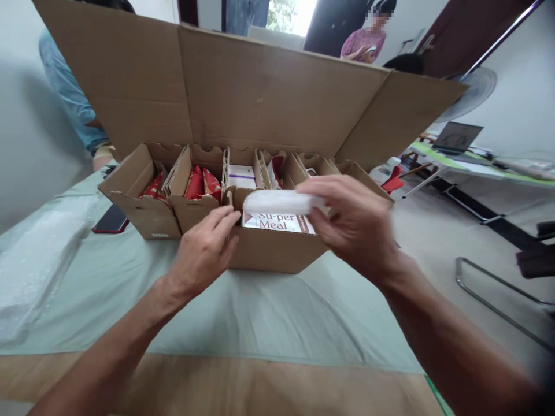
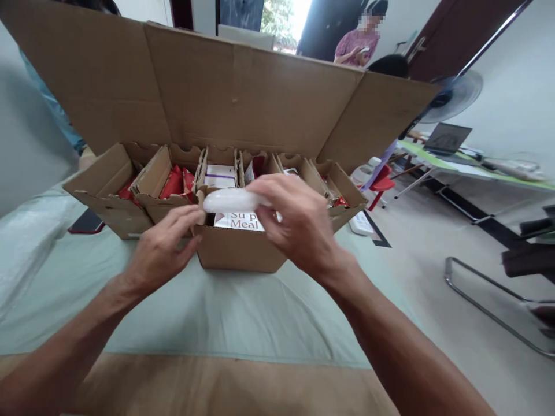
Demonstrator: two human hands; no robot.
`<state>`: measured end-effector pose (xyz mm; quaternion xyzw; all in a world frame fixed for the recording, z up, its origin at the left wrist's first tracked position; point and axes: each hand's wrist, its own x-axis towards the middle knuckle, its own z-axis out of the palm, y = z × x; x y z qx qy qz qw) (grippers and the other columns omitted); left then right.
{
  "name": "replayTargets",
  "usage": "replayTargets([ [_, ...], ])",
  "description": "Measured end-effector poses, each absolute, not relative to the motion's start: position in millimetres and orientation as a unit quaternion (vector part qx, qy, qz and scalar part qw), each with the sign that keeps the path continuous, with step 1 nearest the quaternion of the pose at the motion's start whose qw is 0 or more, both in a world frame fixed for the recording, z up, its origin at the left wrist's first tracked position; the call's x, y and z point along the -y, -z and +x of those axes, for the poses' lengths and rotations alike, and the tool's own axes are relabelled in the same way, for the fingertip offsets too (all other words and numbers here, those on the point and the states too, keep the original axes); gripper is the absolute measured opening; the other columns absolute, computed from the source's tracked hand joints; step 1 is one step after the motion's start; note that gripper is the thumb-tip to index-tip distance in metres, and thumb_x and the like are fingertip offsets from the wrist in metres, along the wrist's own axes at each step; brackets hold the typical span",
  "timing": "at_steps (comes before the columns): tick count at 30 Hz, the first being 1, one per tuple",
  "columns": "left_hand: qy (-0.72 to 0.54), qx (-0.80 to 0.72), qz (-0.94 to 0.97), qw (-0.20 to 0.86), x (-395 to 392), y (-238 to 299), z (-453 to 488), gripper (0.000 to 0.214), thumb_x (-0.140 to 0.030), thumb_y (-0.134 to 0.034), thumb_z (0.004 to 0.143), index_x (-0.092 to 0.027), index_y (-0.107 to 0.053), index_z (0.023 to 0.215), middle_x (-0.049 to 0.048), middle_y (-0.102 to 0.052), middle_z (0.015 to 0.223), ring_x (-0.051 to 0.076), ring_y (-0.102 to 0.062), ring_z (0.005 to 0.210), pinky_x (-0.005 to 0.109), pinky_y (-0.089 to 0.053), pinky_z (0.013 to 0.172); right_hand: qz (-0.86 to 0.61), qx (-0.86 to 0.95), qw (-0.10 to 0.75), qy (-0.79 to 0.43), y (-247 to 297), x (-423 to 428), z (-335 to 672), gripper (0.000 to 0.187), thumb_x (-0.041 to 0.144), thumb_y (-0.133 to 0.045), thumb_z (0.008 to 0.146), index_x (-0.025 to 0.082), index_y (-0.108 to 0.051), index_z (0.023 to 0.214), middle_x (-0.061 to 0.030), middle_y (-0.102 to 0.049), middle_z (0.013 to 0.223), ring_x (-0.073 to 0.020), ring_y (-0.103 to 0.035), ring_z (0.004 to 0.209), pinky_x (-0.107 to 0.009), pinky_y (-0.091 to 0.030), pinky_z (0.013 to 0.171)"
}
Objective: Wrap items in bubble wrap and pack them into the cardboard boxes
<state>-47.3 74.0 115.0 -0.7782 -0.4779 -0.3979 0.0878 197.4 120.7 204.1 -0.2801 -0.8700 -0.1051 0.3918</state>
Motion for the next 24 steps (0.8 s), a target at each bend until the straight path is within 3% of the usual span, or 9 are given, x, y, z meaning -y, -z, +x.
replayTargets([
  [3,0.405,0.475,-0.776,0.095,-84,-105,-40,0.018,-0.011,-0.052,0.096,-0.015,-0.065,0.107,0.0148,-0.067,0.127,0.027,-0.07,0.113,0.042,-0.06,0.094,-0.244,0.926,0.242,0.155,-194,-166,162,0.018,0.014,-0.055,0.096,0.018,-0.072,0.097,-0.0079,-0.077,0.101,-0.0216,-0.068,0.089,-0.036,-0.054,0.08],
  [5,0.416,0.482,-0.764,0.098,-83,-100,-38,0.016,-0.011,-0.054,0.095,-0.016,-0.066,0.105,0.0148,-0.066,0.128,0.027,-0.069,0.113,0.042,-0.06,0.095,-0.217,0.948,0.176,0.149,-185,-184,146,0.021,0.014,-0.052,0.098,0.016,-0.072,0.095,-0.0097,-0.076,0.101,-0.0214,-0.066,0.088,-0.034,-0.052,0.078],
  [11,0.431,0.493,-0.75,0.089,-78,-95,-39,0.019,-0.011,-0.056,0.094,-0.017,-0.066,0.108,0.0156,-0.06,0.133,0.022,-0.07,0.101,0.04,-0.06,0.093,-0.112,0.984,0.136,-0.039,-171,-203,128,0.035,-0.003,-0.052,0.087,0.017,-0.073,0.106,-0.006,-0.074,0.112,-0.0166,-0.067,0.099,-0.029,-0.05,0.085],
  [15,0.445,0.499,-0.74,0.075,-78,-90,-37,0.021,-0.012,-0.054,0.096,-0.019,-0.066,0.112,0.0146,-0.057,0.137,0.019,-0.069,0.099,0.039,-0.059,0.095,-0.106,0.994,0.033,-0.003,-166,-210,116,0.025,0.001,-0.054,0.089,0.016,-0.074,0.089,-0.0074,-0.076,0.097,-0.019,-0.067,0.09,-0.03,-0.045,0.075],
  [17,0.465,0.507,-0.724,0.056,-75,-86,-35,0.03,-0.013,-0.055,0.096,-0.02,-0.062,0.124,0.0149,-0.054,0.14,0.021,-0.067,0.107,0.04,-0.057,0.099,-0.121,0.992,-0.01,0.022,-163,-211,112,0.023,0.003,-0.055,0.09,0.015,-0.074,0.087,-0.009,-0.076,0.093,-0.0202,-0.066,0.086,-0.032,-0.042,0.073],
  [21,0.535,0.537,-0.646,-0.088,-69,-72,-30,0.065,-0.02,-0.061,0.091,-0.02,-0.037,0.152,0.0157,-0.055,0.141,0.025,-0.062,0.122,0.044,-0.055,0.103,-0.171,0.984,-0.037,-0.027,-157,-210,109,0.026,0.005,-0.056,0.089,0.016,-0.072,0.106,-0.0072,-0.077,0.096,-0.0194,-0.066,0.086,-0.03,-0.04,0.07],
  [24,0.524,0.56,-0.602,-0.223,-68,-63,-26,0.058,-0.026,-0.059,0.091,-0.018,-0.045,0.147,0.0135,-0.063,0.129,0.024,-0.066,0.11,0.044,-0.057,0.097,-0.223,0.973,-0.009,-0.066,-162,-209,112,0.035,0.007,-0.059,0.087,0.018,-0.067,0.119,-0.0062,-0.076,0.102,-0.019,-0.066,0.086,-0.028,-0.041,0.069],
])
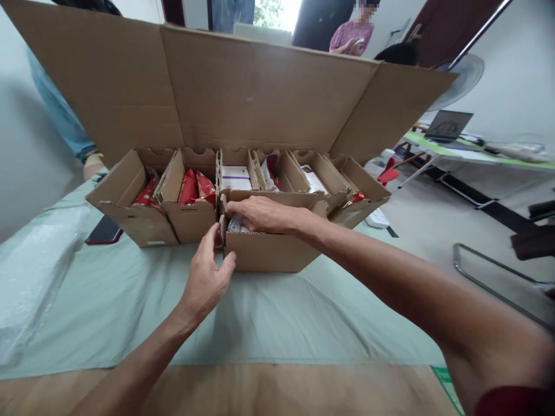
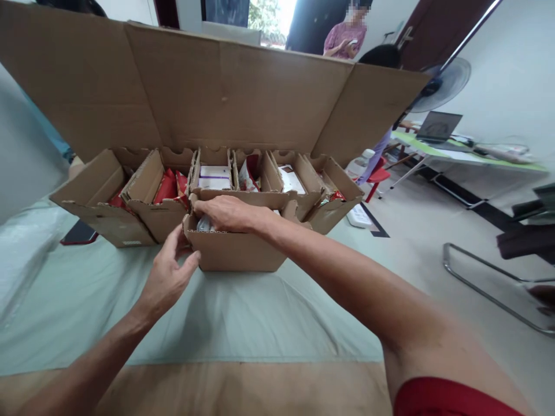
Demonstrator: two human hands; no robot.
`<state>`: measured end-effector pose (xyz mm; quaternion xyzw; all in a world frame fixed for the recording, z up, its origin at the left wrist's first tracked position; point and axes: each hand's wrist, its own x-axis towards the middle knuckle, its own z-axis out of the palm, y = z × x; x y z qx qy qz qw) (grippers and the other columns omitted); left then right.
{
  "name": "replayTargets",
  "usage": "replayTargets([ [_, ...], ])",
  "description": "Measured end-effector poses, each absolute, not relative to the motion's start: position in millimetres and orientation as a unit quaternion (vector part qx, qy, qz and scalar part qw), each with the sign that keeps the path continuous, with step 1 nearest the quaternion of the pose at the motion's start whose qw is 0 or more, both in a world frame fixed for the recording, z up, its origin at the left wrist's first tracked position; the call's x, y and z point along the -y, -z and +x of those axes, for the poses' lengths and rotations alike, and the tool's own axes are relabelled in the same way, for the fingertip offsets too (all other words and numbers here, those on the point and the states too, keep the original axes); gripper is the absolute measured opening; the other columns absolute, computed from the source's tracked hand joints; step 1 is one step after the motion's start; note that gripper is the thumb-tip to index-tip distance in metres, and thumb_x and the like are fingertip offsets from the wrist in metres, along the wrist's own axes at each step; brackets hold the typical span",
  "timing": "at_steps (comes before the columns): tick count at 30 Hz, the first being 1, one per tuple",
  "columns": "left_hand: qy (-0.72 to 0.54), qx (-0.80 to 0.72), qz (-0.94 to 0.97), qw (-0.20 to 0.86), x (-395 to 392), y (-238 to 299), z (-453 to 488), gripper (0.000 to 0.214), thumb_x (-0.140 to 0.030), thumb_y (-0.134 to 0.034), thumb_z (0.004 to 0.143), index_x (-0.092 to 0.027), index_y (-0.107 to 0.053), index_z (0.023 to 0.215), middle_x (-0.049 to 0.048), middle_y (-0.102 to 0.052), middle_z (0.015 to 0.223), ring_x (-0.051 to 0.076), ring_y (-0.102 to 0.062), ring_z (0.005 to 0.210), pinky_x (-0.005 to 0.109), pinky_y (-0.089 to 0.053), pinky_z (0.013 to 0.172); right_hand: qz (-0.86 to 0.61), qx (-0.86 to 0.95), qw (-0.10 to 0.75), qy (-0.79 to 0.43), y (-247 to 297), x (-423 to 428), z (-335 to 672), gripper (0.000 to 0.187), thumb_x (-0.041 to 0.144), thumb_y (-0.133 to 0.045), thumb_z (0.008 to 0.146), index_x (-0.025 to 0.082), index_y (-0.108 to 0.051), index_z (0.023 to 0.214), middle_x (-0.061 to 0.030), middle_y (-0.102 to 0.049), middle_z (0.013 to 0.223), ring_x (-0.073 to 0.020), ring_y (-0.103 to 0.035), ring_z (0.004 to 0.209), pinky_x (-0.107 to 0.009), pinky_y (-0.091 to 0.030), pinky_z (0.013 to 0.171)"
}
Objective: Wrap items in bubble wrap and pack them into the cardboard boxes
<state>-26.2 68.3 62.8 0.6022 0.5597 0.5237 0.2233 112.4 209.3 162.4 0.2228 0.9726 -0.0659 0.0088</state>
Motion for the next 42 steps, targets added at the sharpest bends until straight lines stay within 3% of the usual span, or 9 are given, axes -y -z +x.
replayTargets([
  [3,-0.508,-0.57,0.59,0.262,-70,-59,-25,0.048,-0.029,-0.058,0.089,-0.018,-0.056,0.136,0.0114,-0.066,0.123,0.024,-0.066,0.106,0.044,-0.056,0.097,0.253,-0.963,-0.065,0.062,-183,-197,134,0.03,0.006,-0.059,0.087,0.02,-0.069,0.111,-0.0063,-0.076,0.111,-0.0204,-0.067,0.095,-0.029,-0.045,0.077],
  [7,-0.512,-0.56,0.574,0.309,-70,-59,-28,0.05,-0.033,-0.059,0.088,-0.019,-0.055,0.136,0.0112,-0.066,0.126,0.024,-0.066,0.111,0.044,-0.054,0.101,0.349,-0.881,-0.32,0.004,-198,-144,211,0.02,0.017,-0.055,0.095,0.021,-0.073,0.103,-0.0057,-0.077,0.111,-0.023,-0.069,0.104,-0.037,-0.051,0.09],
  [11,-0.504,-0.554,0.561,0.352,-69,-60,-27,0.058,-0.035,-0.063,0.084,-0.016,-0.051,0.138,0.0141,-0.065,0.131,0.026,-0.065,0.117,0.046,-0.053,0.103,0.531,-0.708,-0.464,-0.024,-154,-83,293,0.013,0.025,-0.062,0.093,0.023,-0.075,0.095,-0.0023,-0.079,0.092,-0.0193,-0.072,0.082,-0.034,-0.054,0.078],
  [14,-0.506,-0.555,0.56,0.349,-71,-61,-22,0.055,-0.035,-0.066,0.081,-0.017,-0.054,0.132,0.0144,-0.065,0.131,0.027,-0.065,0.119,0.046,-0.05,0.106,0.577,-0.666,-0.464,0.092,-106,-72,310,0.018,0.031,-0.064,0.09,0.021,-0.074,0.101,-0.0066,-0.079,0.098,-0.0222,-0.073,0.089,-0.036,-0.057,0.078],
  [17,-0.513,-0.556,0.549,0.355,-74,-60,-18,0.058,-0.035,-0.067,0.079,-0.017,-0.054,0.132,0.0142,-0.066,0.131,0.027,-0.066,0.118,0.044,-0.05,0.106,0.544,-0.671,-0.444,0.237,-76,-93,290,0.045,0.042,-0.069,0.084,0.018,-0.066,0.122,-0.0137,-0.075,0.119,-0.027,-0.072,0.105,-0.039,-0.058,0.081],
  [20,-0.514,-0.553,0.541,0.37,-78,-56,-16,0.06,-0.035,-0.069,0.076,-0.016,-0.055,0.131,0.0135,-0.068,0.127,0.027,-0.067,0.113,0.043,-0.051,0.103,0.514,-0.653,-0.449,0.328,-66,-113,261,0.05,0.049,-0.069,0.082,0.016,-0.065,0.118,-0.0161,-0.075,0.119,-0.0282,-0.071,0.105,-0.04,-0.058,0.085],
  [26,-0.52,-0.576,0.506,0.377,-41,-37,-12,0.055,-0.04,-0.072,0.077,-0.015,-0.058,0.124,0.0137,-0.07,0.121,0.028,-0.068,0.111,0.043,-0.055,0.1,0.522,-0.641,-0.478,0.297,-63,-61,250,0.042,0.041,-0.066,0.085,0.015,-0.067,0.118,-0.0133,-0.075,0.113,-0.0295,-0.07,0.1,-0.043,-0.057,0.088],
  [33,-0.497,-0.62,0.443,0.415,68,-11,-24,0.066,-0.055,-0.077,0.078,-0.024,-0.059,0.133,0.0118,-0.071,0.125,0.035,-0.059,0.133,0.053,-0.042,0.117,0.525,-0.652,-0.483,0.259,-58,42,247,0.051,0.038,-0.066,0.091,0.031,-0.06,0.141,-0.009,-0.07,0.129,-0.0358,-0.065,0.119,-0.051,-0.057,0.097],
  [42,-0.542,-0.627,0.398,0.394,82,-41,-46,0.07,-0.054,-0.08,0.076,-0.022,-0.057,0.134,0.0125,-0.072,0.126,0.032,-0.064,0.127,0.051,-0.043,0.116,0.473,-0.678,-0.488,0.279,-58,39,211,0.053,0.041,-0.066,0.092,0.028,-0.057,0.143,-0.0112,-0.066,0.136,-0.0339,-0.062,0.124,-0.055,-0.053,0.104],
])
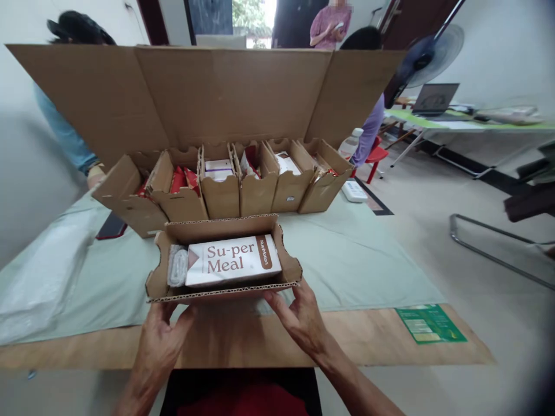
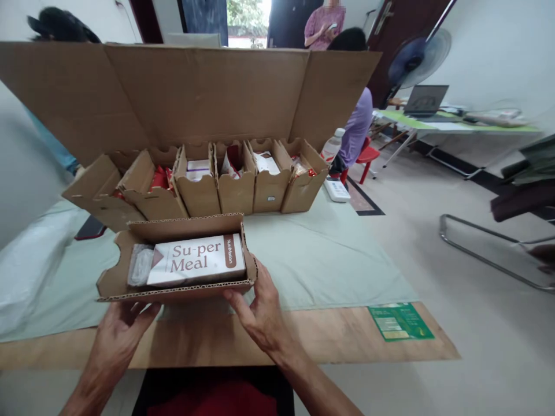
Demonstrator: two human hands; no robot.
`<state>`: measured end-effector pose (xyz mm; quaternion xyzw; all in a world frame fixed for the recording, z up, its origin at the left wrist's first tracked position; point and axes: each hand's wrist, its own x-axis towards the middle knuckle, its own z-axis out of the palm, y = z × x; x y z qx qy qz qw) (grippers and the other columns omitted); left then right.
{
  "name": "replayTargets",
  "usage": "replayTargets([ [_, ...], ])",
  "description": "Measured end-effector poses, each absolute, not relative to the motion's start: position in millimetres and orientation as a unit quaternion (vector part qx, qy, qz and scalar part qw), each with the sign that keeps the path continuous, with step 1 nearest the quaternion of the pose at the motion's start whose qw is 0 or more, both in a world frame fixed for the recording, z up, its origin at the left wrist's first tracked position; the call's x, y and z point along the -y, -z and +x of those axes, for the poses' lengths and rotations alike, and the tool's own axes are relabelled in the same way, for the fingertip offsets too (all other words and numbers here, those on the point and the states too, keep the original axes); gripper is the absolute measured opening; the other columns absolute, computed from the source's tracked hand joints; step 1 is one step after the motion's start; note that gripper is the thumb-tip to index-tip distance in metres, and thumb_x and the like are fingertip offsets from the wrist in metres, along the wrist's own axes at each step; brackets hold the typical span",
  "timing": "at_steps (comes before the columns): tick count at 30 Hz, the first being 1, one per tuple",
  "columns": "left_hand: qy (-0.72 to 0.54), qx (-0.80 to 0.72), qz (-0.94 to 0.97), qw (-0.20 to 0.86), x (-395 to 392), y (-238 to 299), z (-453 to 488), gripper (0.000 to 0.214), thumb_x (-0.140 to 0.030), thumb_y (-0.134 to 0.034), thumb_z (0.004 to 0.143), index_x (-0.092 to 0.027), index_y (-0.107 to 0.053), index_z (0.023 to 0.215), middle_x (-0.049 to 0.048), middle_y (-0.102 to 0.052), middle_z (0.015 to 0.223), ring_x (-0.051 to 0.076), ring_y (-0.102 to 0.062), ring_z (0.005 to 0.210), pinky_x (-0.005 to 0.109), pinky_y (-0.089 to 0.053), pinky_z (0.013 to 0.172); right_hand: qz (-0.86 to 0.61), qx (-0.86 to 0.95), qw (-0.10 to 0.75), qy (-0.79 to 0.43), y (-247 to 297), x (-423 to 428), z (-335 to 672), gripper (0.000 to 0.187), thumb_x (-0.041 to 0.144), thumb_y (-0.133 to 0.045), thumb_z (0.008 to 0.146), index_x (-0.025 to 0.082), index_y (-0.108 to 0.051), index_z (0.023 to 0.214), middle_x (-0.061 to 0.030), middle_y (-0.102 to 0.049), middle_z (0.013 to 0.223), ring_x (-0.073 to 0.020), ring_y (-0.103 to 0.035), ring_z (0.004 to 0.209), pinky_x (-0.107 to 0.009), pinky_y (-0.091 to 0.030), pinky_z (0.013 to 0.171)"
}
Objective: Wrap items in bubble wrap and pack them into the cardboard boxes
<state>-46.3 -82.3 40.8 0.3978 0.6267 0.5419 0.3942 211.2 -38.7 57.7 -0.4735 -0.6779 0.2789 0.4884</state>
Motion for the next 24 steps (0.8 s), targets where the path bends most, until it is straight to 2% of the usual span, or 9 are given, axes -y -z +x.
replayTargets([
  [4,-0.536,-0.587,0.47,0.383,48,-56,-30,0.058,-0.048,-0.076,0.08,-0.019,-0.06,0.127,0.013,-0.071,0.125,0.031,-0.066,0.122,0.047,-0.051,0.109,-0.506,0.634,0.512,-0.285,-58,26,225,0.042,0.045,-0.067,0.089,0.024,-0.066,0.126,-0.0108,-0.073,0.124,-0.0334,-0.066,0.117,-0.051,-0.054,0.101],
  [7,-0.524,-0.54,0.53,0.391,33,-62,-4,0.06,-0.04,-0.071,0.084,-0.019,-0.055,0.138,0.0139,-0.067,0.134,0.029,-0.065,0.124,0.044,-0.053,0.105,-0.557,0.584,0.524,-0.272,-55,30,251,0.038,0.049,-0.068,0.088,0.022,-0.069,0.115,-0.0113,-0.076,0.114,-0.0345,-0.067,0.114,-0.052,-0.053,0.101],
  [10,-0.505,-0.531,0.553,0.398,52,-59,7,0.065,-0.037,-0.068,0.087,-0.023,-0.048,0.147,0.014,-0.063,0.141,0.029,-0.061,0.131,0.045,-0.051,0.109,-0.581,0.568,0.528,-0.247,-59,52,264,0.042,0.047,-0.068,0.09,0.024,-0.067,0.126,-0.0121,-0.072,0.127,-0.0354,-0.063,0.124,-0.053,-0.049,0.107],
  [12,-0.489,-0.563,0.535,0.399,73,-53,-3,0.06,-0.039,-0.068,0.087,-0.023,-0.053,0.143,0.0137,-0.066,0.138,0.03,-0.061,0.131,0.047,-0.049,0.111,-0.57,0.59,0.514,-0.249,-66,61,256,0.048,0.043,-0.068,0.091,0.026,-0.062,0.136,-0.0116,-0.067,0.137,-0.0353,-0.06,0.13,-0.052,-0.047,0.11],
  [15,-0.499,-0.626,0.47,0.371,87,-52,-33,0.063,-0.045,-0.073,0.084,-0.022,-0.054,0.139,0.0141,-0.069,0.13,0.032,-0.065,0.124,0.048,-0.051,0.108,-0.517,0.634,0.5,-0.284,-77,46,226,0.053,0.04,-0.068,0.09,0.027,-0.058,0.141,-0.0111,-0.067,0.138,-0.0335,-0.062,0.127,-0.05,-0.051,0.107],
  [17,-0.516,-0.643,0.456,0.336,78,-59,-47,0.068,-0.045,-0.076,0.08,-0.021,-0.053,0.139,0.0138,-0.068,0.13,0.032,-0.067,0.119,0.048,-0.054,0.105,-0.478,0.647,0.508,-0.309,-80,21,210,0.05,0.04,-0.07,0.087,0.024,-0.062,0.134,-0.0109,-0.072,0.129,-0.0321,-0.066,0.118,-0.048,-0.054,0.101],
  [20,-0.528,-0.629,0.488,0.296,58,-67,-43,0.064,-0.04,-0.074,0.082,-0.021,-0.053,0.139,0.0131,-0.067,0.133,0.03,-0.067,0.12,0.047,-0.053,0.106,-0.466,0.63,0.519,-0.342,-72,-9,211,0.038,0.046,-0.073,0.083,0.021,-0.069,0.112,-0.0093,-0.077,0.111,-0.0304,-0.069,0.107,-0.048,-0.055,0.098],
  [22,-0.521,-0.609,0.521,0.295,52,-64,-26,0.065,-0.037,-0.07,0.085,-0.021,-0.05,0.144,0.014,-0.062,0.14,0.031,-0.062,0.128,0.05,-0.048,0.111,-0.488,0.607,0.525,-0.344,-62,-13,230,0.037,0.05,-0.074,0.083,0.021,-0.07,0.105,-0.0089,-0.077,0.109,-0.0308,-0.068,0.108,-0.05,-0.052,0.102],
  [24,-0.499,-0.592,0.548,0.317,58,-53,-2,0.072,-0.035,-0.067,0.086,-0.022,-0.042,0.152,0.0158,-0.055,0.15,0.033,-0.056,0.136,0.054,-0.044,0.115,-0.513,0.586,0.53,-0.337,-53,-6,256,0.041,0.052,-0.075,0.082,0.022,-0.07,0.109,-0.0093,-0.076,0.115,-0.0321,-0.067,0.115,-0.051,-0.05,0.105],
])
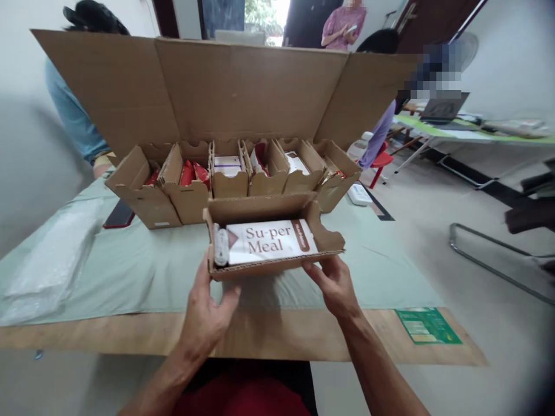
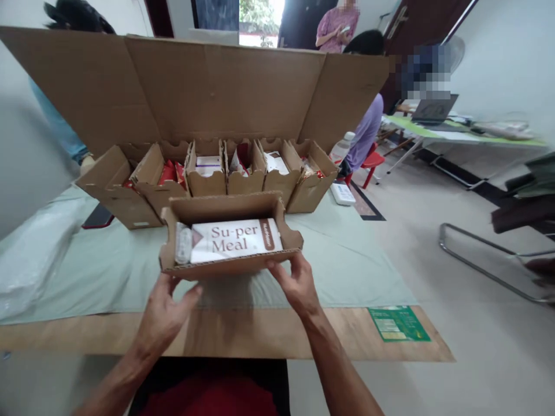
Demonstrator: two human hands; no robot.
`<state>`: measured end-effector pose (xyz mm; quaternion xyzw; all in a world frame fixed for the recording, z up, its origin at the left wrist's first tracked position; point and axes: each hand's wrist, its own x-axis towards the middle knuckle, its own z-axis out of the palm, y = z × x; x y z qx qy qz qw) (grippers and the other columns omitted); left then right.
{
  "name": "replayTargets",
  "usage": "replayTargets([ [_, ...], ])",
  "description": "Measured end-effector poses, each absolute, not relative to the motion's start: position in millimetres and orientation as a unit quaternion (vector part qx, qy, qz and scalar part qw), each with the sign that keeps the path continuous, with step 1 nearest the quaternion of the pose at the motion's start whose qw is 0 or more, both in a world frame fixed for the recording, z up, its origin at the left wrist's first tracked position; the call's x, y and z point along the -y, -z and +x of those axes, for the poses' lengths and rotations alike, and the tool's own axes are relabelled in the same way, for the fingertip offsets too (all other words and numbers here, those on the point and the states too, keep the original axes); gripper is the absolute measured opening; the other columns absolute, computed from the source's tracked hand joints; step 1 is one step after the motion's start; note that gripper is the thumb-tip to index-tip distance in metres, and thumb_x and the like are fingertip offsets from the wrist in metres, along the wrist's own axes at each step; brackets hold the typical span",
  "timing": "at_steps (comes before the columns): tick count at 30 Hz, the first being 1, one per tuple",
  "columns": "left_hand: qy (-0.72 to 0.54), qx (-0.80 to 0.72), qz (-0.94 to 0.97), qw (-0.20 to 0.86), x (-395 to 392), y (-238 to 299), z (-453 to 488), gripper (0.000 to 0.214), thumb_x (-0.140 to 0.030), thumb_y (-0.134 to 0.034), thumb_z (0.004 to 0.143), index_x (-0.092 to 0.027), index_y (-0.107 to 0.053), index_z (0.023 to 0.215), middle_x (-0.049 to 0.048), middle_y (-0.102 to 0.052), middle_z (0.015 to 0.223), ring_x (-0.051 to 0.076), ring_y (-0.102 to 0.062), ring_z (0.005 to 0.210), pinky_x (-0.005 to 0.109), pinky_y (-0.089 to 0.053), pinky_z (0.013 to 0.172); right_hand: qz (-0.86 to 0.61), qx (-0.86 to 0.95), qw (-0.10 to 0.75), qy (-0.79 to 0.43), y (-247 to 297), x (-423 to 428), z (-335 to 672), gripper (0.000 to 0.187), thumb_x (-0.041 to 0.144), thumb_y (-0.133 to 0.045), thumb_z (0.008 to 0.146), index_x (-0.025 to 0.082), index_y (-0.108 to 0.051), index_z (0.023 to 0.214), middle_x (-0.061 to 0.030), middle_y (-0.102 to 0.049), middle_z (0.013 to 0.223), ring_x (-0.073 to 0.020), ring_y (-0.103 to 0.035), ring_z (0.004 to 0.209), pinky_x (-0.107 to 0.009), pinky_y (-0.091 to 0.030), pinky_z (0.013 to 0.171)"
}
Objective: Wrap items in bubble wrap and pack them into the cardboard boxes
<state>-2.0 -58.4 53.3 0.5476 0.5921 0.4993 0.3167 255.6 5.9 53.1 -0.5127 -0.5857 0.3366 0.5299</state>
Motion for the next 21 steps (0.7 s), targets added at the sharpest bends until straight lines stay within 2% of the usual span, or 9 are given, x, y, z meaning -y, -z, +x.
replayTargets([
  [3,-0.455,-0.598,0.559,0.351,83,-33,27,0.079,-0.038,-0.066,0.089,-0.023,-0.031,0.159,0.0179,-0.049,0.155,0.036,-0.05,0.142,0.058,-0.04,0.118,-0.524,0.57,0.531,-0.345,-46,10,285,0.049,0.057,-0.075,0.082,0.023,-0.069,0.116,-0.0105,-0.075,0.121,-0.0331,-0.066,0.12,-0.05,-0.05,0.106],
  [8,-0.422,-0.638,0.552,0.332,104,-9,31,0.074,-0.047,-0.059,0.093,-0.029,-0.029,0.158,0.0146,-0.048,0.154,0.038,-0.049,0.142,0.06,-0.034,0.121,-0.46,0.596,0.507,-0.419,-46,7,311,0.055,0.056,-0.075,0.083,0.023,-0.068,0.126,-0.0109,-0.07,0.134,-0.0329,-0.061,0.13,-0.047,-0.048,0.111],
  [12,-0.404,-0.676,0.543,0.291,96,5,19,0.071,-0.054,-0.054,0.092,-0.025,-0.035,0.154,0.0143,-0.049,0.152,0.039,-0.044,0.145,0.058,-0.034,0.122,-0.46,0.588,0.483,-0.457,-48,-31,351,0.069,0.055,-0.078,0.08,0.028,-0.06,0.141,-0.0115,-0.063,0.145,-0.0339,-0.057,0.135,-0.052,-0.047,0.11],
  [15,-0.389,-0.692,0.553,0.252,90,19,15,0.071,-0.054,-0.055,0.09,-0.019,-0.042,0.15,0.0154,-0.055,0.148,0.038,-0.043,0.147,0.057,-0.032,0.123,-0.514,0.564,0.512,-0.395,-50,-88,390,0.084,0.054,-0.084,0.072,0.033,-0.053,0.147,-0.0106,-0.051,0.157,-0.0354,-0.043,0.147,-0.055,-0.039,0.116],
  [18,-0.38,-0.696,0.568,0.221,87,32,15,0.064,-0.051,-0.058,0.085,-0.016,-0.054,0.138,0.0154,-0.059,0.143,0.038,-0.038,0.149,0.056,-0.031,0.125,-0.544,0.546,0.517,-0.372,-52,-156,421,0.11,0.05,-0.092,0.056,0.033,-0.044,0.153,-0.0097,-0.036,0.166,-0.0401,-0.029,0.154,-0.059,-0.03,0.12],
  [19,-0.374,-0.699,0.571,0.214,86,36,15,0.06,-0.05,-0.06,0.083,-0.017,-0.058,0.133,0.015,-0.061,0.142,0.039,-0.036,0.151,0.056,-0.03,0.125,-0.544,0.543,0.519,-0.375,-53,-176,427,0.114,0.048,-0.093,0.053,0.032,-0.042,0.154,-0.0097,-0.037,0.166,-0.0409,-0.028,0.153,-0.06,-0.029,0.12],
  [21,-0.355,-0.711,0.57,0.208,83,41,13,0.053,-0.048,-0.066,0.078,-0.02,-0.066,0.123,0.0139,-0.065,0.137,0.041,-0.033,0.152,0.06,-0.031,0.124,-0.525,0.55,0.518,-0.391,-54,-209,434,0.114,0.045,-0.093,0.049,0.031,-0.045,0.152,-0.0095,-0.048,0.159,-0.0404,-0.036,0.149,-0.059,-0.033,0.118],
])
